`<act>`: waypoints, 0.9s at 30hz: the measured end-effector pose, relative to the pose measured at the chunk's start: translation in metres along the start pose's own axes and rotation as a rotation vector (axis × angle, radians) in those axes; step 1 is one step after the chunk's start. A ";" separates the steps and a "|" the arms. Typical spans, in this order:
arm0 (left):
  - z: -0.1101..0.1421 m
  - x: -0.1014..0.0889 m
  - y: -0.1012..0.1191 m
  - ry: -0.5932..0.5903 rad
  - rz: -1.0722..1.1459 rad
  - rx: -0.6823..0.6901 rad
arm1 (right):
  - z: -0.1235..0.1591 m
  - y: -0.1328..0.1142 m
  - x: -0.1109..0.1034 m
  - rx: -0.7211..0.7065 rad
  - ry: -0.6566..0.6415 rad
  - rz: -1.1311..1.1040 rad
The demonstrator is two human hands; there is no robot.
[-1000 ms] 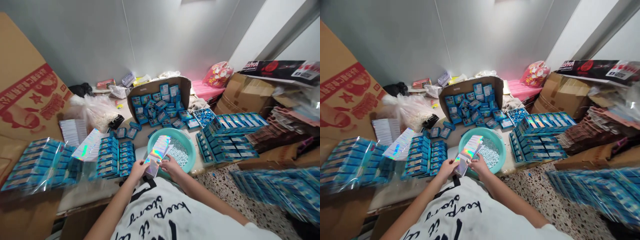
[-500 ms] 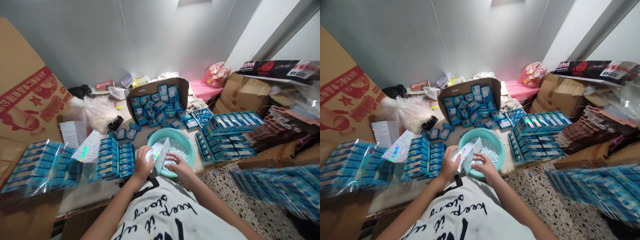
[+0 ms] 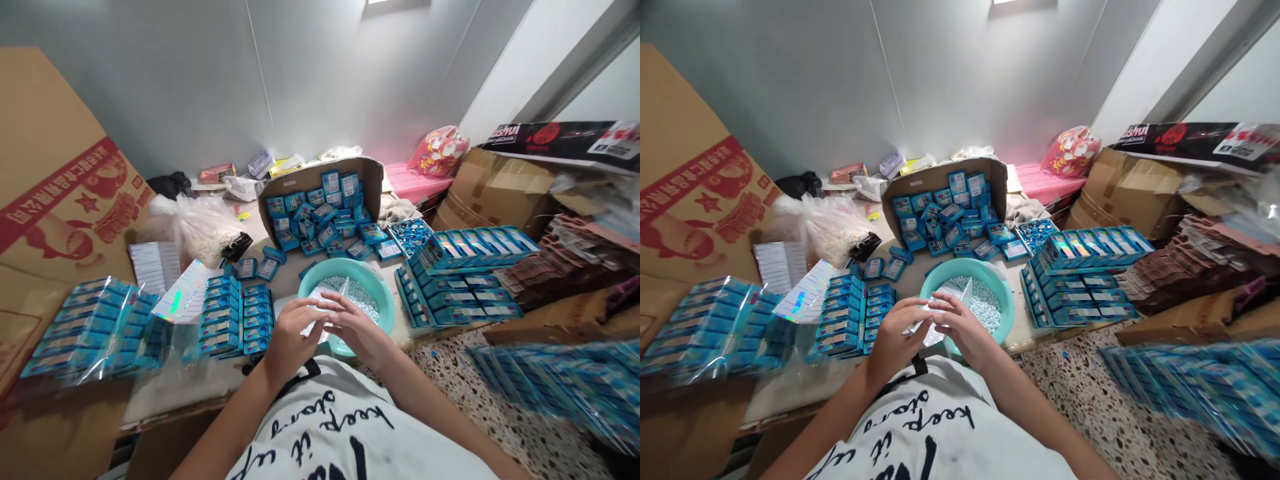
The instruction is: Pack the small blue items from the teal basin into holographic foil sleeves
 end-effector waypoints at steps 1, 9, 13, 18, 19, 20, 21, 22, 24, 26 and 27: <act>0.002 -0.004 -0.010 0.039 0.032 -0.124 | -0.002 -0.001 -0.001 0.003 0.004 -0.016; 0.042 -0.010 -0.065 0.241 0.475 -0.999 | -0.010 -0.016 0.015 -0.115 -0.045 0.223; 0.042 -0.016 -0.068 0.213 0.474 -0.958 | -0.013 -0.011 0.035 -0.212 -0.098 0.308; 0.046 -0.012 -0.070 0.017 0.462 -0.854 | -0.026 -0.004 0.040 -0.412 0.007 0.617; 0.048 -0.012 -0.070 -0.017 0.453 -0.850 | -0.027 -0.004 0.043 -0.466 0.011 0.707; 0.052 -0.013 -0.071 -0.036 0.444 -0.851 | -0.028 -0.003 0.047 -0.511 0.002 0.779; 0.056 -0.015 -0.073 -0.038 0.442 -0.861 | -0.029 -0.001 0.050 -0.539 -0.007 0.824; 0.061 -0.019 -0.076 -0.024 0.445 -0.880 | -0.031 0.002 0.053 -0.550 -0.013 0.845; 0.073 -0.031 -0.085 0.057 0.432 -0.935 | -0.037 0.009 0.057 -0.545 0.005 0.834; 0.087 -0.047 -0.097 0.171 0.385 -0.986 | -0.047 0.019 0.062 -0.495 0.024 0.775; 0.093 -0.056 -0.102 0.228 0.357 -1.003 | -0.053 0.026 0.066 -0.448 0.022 0.725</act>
Point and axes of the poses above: each hand's wrist, its own z-axis away from the middle knuckle, its own x-axis out of the palm, y = z × x, the point moved 8 cm from there along -z, towards the middle knuckle, and after that the axes turned 8 degrees about y, right-handed, at the moved point
